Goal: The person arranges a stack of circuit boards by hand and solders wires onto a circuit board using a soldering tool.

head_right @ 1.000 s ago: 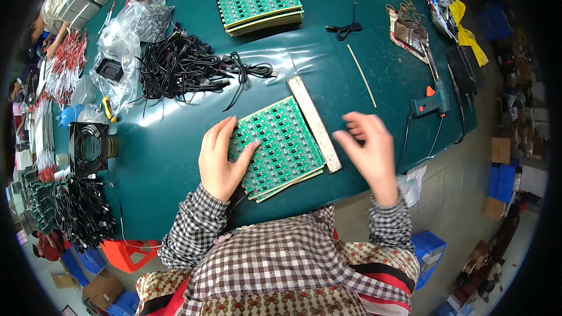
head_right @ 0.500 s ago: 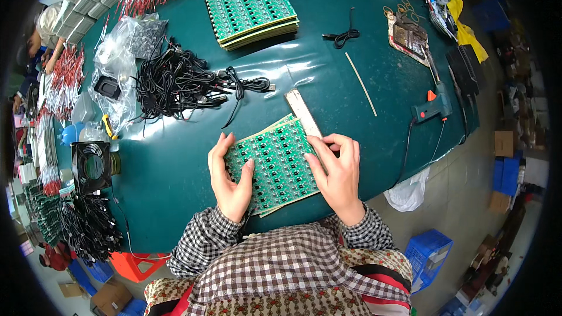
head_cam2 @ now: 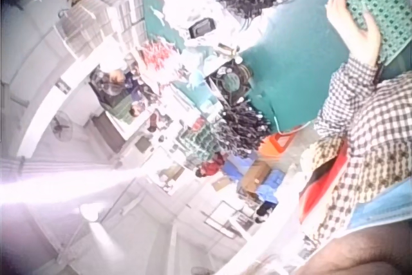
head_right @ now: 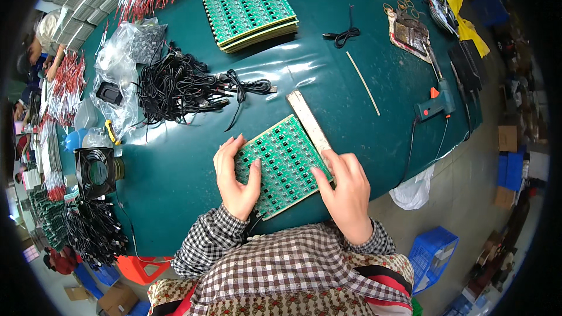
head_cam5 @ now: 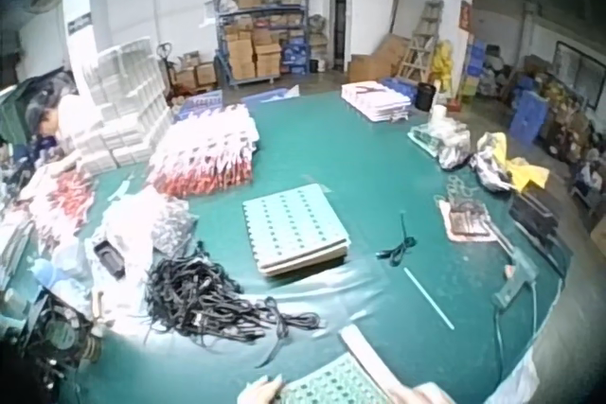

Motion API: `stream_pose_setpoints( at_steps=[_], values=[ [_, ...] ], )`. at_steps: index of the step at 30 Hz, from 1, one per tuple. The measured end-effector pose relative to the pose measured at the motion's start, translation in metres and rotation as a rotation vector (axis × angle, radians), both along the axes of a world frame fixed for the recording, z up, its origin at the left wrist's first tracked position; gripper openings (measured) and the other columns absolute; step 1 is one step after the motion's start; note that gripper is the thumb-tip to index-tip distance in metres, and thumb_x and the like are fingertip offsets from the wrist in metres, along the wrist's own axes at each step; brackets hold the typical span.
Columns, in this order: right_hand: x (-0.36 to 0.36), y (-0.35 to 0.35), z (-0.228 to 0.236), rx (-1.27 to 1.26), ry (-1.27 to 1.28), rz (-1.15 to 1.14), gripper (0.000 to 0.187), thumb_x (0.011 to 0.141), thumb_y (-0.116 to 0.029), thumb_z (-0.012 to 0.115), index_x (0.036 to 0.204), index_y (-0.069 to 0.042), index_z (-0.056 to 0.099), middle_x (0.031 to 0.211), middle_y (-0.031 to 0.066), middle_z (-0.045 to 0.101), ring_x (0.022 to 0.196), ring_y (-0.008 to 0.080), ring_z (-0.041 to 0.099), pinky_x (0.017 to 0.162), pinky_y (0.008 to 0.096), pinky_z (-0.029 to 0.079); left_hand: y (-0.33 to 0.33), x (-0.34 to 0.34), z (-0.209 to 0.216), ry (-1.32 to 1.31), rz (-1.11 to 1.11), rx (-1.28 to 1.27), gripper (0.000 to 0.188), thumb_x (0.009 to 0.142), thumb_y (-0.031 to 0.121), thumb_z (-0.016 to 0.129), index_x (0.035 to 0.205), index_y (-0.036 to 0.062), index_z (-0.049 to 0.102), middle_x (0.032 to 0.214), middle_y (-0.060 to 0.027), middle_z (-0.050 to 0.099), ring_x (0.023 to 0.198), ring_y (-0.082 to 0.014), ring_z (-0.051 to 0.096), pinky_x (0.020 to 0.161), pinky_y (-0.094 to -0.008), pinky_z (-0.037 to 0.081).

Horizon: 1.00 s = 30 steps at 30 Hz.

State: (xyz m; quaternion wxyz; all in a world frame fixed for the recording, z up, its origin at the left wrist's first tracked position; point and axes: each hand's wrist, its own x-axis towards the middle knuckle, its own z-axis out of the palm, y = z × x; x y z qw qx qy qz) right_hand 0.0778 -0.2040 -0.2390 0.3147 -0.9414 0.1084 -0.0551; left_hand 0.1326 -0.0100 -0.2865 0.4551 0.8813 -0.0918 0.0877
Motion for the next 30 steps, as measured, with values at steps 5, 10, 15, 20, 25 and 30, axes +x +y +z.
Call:
stream_pose_setpoints(
  at_steps=[5,10,15,20,25,30],
  values=[
    [-0.022,-0.005,0.014,0.124,0.115,-0.117,0.040,0.077,-0.012,0.073,0.113,-0.005,0.058,0.087,0.0093,0.055,0.076,0.0230,0.058,0.068,0.0340,0.048,-0.001,0.007,0.001,0.024,-0.043,-0.040,0.052,0.074,0.004,0.063,0.125,-0.0003,0.051,0.110,-0.0155,0.060,0.110,-0.0321,0.051,0.100,-0.0427,0.036],
    [-0.021,-0.011,0.016,-0.005,0.111,0.150,0.055,0.067,-0.008,0.075,0.120,-0.009,0.057,0.100,0.0077,0.055,0.096,0.0256,0.053,0.082,0.0357,0.044,0.004,0.014,0.001,0.035,-0.127,-0.030,0.051,0.073,0.006,0.064,0.122,-0.0004,0.055,0.110,-0.0158,0.060,0.105,-0.0331,0.053,0.098,-0.0432,0.038],
    [-0.014,-0.020,0.001,-0.075,-0.007,0.286,0.056,0.064,-0.011,0.075,0.118,-0.013,0.061,0.109,0.0040,0.056,0.100,0.0243,0.051,0.087,0.0384,0.039,0.003,0.013,0.000,0.034,-0.116,-0.048,0.050,0.073,0.006,0.064,0.121,0.0002,0.055,0.110,-0.0156,0.060,0.106,-0.0336,0.053,0.099,-0.0437,0.038],
    [-0.012,-0.022,-0.003,-0.084,-0.031,0.330,0.054,0.064,-0.011,0.075,0.117,-0.012,0.062,0.108,0.0039,0.056,0.097,0.0235,0.052,0.085,0.0382,0.040,0.000,0.006,0.000,-0.075,-0.062,0.040,0.043,0.073,0.002,0.063,0.116,0.0013,0.058,0.110,-0.0141,0.061,0.110,-0.0313,0.052,0.099,-0.0421,0.038],
    [-0.012,-0.022,0.000,-0.138,-0.036,0.367,0.054,0.063,-0.012,0.075,0.116,-0.011,0.062,0.107,0.0044,0.056,0.095,0.0230,0.053,0.083,0.0378,0.040,-0.002,0.008,-0.002,-0.065,-0.020,-0.019,0.035,0.073,0.003,0.064,0.108,0.0011,0.060,0.106,-0.0143,0.062,0.111,-0.0328,0.053,0.100,-0.0433,0.038],
    [-0.008,-0.028,-0.002,-0.089,-0.037,0.392,0.055,0.062,-0.014,0.076,0.116,-0.011,0.062,0.108,0.0044,0.055,0.090,0.0221,0.053,0.081,0.0371,0.041,-0.003,0.012,-0.001,-0.022,-0.028,-0.070,0.031,0.075,0.003,0.064,0.105,0.0014,0.061,0.105,-0.0145,0.062,0.110,-0.0319,0.054,0.098,-0.0412,0.040]
  ],
)
